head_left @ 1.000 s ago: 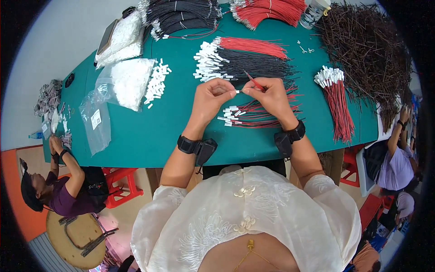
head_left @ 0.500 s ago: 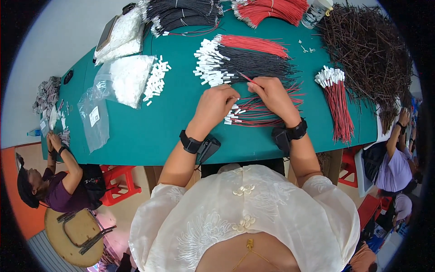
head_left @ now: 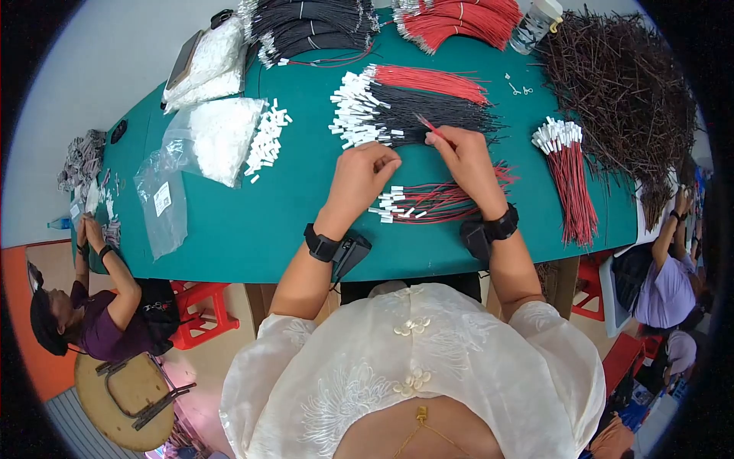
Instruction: The person picks up a red wire and a black wire and inserts the ends of the wires into a white connector by hand. After joining the wires and the connector, the person places the assembled piece onto the table.
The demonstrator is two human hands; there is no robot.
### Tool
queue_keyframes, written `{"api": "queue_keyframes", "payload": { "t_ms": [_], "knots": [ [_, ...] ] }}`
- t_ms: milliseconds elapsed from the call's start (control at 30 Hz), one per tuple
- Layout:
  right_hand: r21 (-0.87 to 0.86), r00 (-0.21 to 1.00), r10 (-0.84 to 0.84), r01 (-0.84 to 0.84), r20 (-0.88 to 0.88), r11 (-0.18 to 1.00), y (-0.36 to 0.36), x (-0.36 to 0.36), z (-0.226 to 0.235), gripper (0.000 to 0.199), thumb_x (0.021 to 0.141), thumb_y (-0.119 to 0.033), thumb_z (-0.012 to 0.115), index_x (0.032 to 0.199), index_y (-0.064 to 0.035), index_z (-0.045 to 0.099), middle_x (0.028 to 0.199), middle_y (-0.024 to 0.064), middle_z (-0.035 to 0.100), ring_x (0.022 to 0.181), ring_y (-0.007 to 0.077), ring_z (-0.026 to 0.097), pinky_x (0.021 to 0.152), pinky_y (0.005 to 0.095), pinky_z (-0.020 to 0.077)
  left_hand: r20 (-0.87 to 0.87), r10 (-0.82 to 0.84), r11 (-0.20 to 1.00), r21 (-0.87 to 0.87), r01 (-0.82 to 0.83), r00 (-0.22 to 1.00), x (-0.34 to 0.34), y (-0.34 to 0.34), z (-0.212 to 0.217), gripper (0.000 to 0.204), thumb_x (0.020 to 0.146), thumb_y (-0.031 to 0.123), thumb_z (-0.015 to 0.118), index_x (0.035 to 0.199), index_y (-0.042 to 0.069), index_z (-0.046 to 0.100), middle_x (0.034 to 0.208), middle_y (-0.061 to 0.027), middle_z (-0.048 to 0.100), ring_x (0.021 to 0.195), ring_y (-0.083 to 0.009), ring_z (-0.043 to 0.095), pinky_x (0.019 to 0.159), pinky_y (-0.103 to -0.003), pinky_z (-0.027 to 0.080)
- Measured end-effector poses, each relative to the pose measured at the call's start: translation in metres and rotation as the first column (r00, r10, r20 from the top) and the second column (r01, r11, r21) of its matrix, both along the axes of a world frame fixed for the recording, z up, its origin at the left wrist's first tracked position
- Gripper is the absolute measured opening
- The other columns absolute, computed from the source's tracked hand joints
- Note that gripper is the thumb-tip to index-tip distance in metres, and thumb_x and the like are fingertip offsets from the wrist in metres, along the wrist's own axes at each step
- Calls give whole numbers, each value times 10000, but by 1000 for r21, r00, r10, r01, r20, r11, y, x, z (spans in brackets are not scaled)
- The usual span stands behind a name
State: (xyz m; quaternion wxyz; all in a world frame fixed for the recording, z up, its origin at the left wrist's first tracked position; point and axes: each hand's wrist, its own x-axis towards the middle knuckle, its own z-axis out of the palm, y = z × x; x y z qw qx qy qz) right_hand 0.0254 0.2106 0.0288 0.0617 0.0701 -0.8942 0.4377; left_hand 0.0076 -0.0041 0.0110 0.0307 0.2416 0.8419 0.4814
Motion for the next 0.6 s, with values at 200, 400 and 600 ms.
{"api": "queue_keyframes", "payload": {
  "t_ms": [200, 400, 600],
  "knots": [
    [172, 974, -74, 112, -216, 979, -4, -12, -34, 136, 815, -80, 730, 931, -20, 693, 639, 125, 598, 560, 255, 584, 551, 369, 446, 76, 54, 993, 104, -62, 996, 0, 3, -14, 133, 833, 64, 741, 946, -4, 724, 823, -122, 728, 702, -198, 705, 637, -297, 550],
    [173, 988, -123, 138, -96, 975, -3, -12, -32, 157, 791, -69, 744, 935, -28, 697, 640, 119, 602, 552, 266, 573, 548, 363, 448, 144, 35, 988, 147, -57, 989, 0, 5, -15, 132, 864, 62, 732, 975, -8, 724, 834, -107, 733, 727, -139, 693, 636, -266, 544],
    [36, 981, -119, 126, -154, 991, 0, -8, -30, 148, 764, -47, 778, 895, -20, 714, 621, 77, 584, 529, 143, 514, 518, 300, 417, 284, 6, 966, 246, -79, 959, 0, 3, -20, 176, 918, 84, 690, 1051, -30, 698, 858, -71, 719, 746, -102, 658, 661, -243, 528]
  ]
}}
